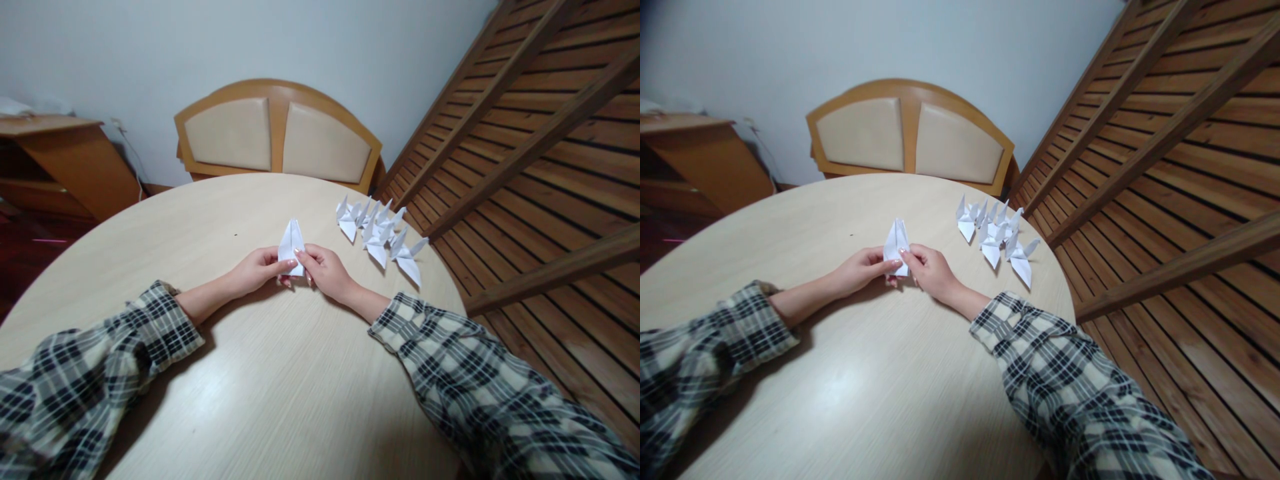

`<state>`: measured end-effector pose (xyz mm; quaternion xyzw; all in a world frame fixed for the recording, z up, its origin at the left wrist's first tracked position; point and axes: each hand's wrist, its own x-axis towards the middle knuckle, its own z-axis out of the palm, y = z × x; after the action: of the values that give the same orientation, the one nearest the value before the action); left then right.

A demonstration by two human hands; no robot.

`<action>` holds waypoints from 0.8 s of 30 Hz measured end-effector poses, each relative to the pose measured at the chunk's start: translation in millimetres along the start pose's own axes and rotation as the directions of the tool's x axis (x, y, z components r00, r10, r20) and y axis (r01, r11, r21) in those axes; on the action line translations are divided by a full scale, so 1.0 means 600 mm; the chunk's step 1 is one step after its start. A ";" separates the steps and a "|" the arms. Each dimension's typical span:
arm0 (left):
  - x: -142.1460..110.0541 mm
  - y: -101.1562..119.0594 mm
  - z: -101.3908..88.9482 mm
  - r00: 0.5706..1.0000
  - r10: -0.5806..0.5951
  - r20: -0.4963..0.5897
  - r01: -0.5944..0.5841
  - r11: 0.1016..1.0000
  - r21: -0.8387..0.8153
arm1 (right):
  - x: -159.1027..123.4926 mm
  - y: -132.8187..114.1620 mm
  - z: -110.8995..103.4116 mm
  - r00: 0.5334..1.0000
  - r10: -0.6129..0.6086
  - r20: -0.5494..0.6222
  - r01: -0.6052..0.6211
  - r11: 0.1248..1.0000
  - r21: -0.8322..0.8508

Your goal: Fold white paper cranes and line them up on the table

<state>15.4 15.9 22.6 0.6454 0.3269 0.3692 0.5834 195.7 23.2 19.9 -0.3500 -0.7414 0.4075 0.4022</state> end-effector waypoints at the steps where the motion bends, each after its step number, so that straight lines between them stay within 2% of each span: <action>1: 0.000 -0.002 -0.001 1.000 0.000 0.000 0.000 1.000 -0.010 | 0.000 0.000 0.000 1.000 -0.004 -0.008 0.004 1.000 0.003; 8: 0.002 -0.014 -0.007 0.997 -0.005 -0.072 -0.005 0.992 -0.129 | 0.003 0.005 0.000 0.996 0.023 -0.085 -0.019 0.999 0.040; 16: 0.005 -0.014 -0.010 0.991 -0.021 -0.134 -0.012 0.971 -0.239 | 0.000 0.010 0.002 0.999 0.033 0.002 -0.033 0.985 0.169; 24: 0.005 -0.014 -0.011 0.982 -0.056 -0.178 0.007 0.964 -0.265 | -0.001 0.006 0.003 1.000 0.005 0.009 -0.006 0.994 0.112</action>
<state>11.1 22.7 15.0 0.5202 0.3377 0.4579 0.6369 195.1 23.7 16.2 -0.3271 -0.7181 0.4512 0.4168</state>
